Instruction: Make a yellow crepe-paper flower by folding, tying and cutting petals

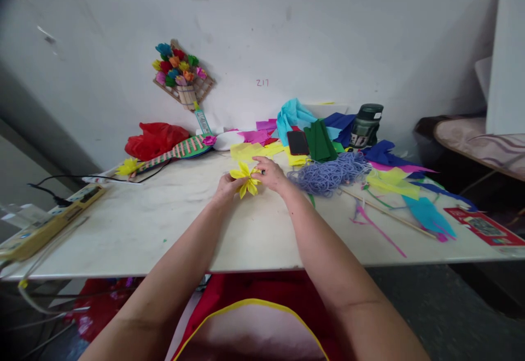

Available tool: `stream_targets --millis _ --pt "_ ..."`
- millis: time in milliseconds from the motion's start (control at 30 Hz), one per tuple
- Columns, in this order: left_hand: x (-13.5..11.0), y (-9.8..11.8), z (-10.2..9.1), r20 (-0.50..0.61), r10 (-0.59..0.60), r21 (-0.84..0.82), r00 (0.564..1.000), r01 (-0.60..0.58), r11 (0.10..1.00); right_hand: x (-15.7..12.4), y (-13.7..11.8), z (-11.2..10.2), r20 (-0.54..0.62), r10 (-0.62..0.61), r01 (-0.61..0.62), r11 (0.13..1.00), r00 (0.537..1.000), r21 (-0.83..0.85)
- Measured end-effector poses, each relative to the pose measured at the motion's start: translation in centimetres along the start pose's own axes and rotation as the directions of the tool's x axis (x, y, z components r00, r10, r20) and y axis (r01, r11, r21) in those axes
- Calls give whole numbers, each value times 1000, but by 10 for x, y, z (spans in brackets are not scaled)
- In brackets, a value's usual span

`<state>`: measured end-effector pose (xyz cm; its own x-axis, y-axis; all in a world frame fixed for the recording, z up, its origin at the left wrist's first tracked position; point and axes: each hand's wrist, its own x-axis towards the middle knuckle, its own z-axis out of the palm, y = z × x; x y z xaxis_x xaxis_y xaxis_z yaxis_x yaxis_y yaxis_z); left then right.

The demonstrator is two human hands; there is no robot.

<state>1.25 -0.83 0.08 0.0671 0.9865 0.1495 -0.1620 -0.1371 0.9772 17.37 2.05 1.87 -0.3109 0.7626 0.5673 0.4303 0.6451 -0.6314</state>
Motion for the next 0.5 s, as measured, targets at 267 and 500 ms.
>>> stream_targets --millis 267,500 --pt "-1 1 1 94 -82 -101 992 91 991 0 1 -1 -14 -35 34 998 999 -48" --pt "1 8 -7 -44 -53 47 998 55 997 -1 0 2 79 -122 133 980 989 -150"
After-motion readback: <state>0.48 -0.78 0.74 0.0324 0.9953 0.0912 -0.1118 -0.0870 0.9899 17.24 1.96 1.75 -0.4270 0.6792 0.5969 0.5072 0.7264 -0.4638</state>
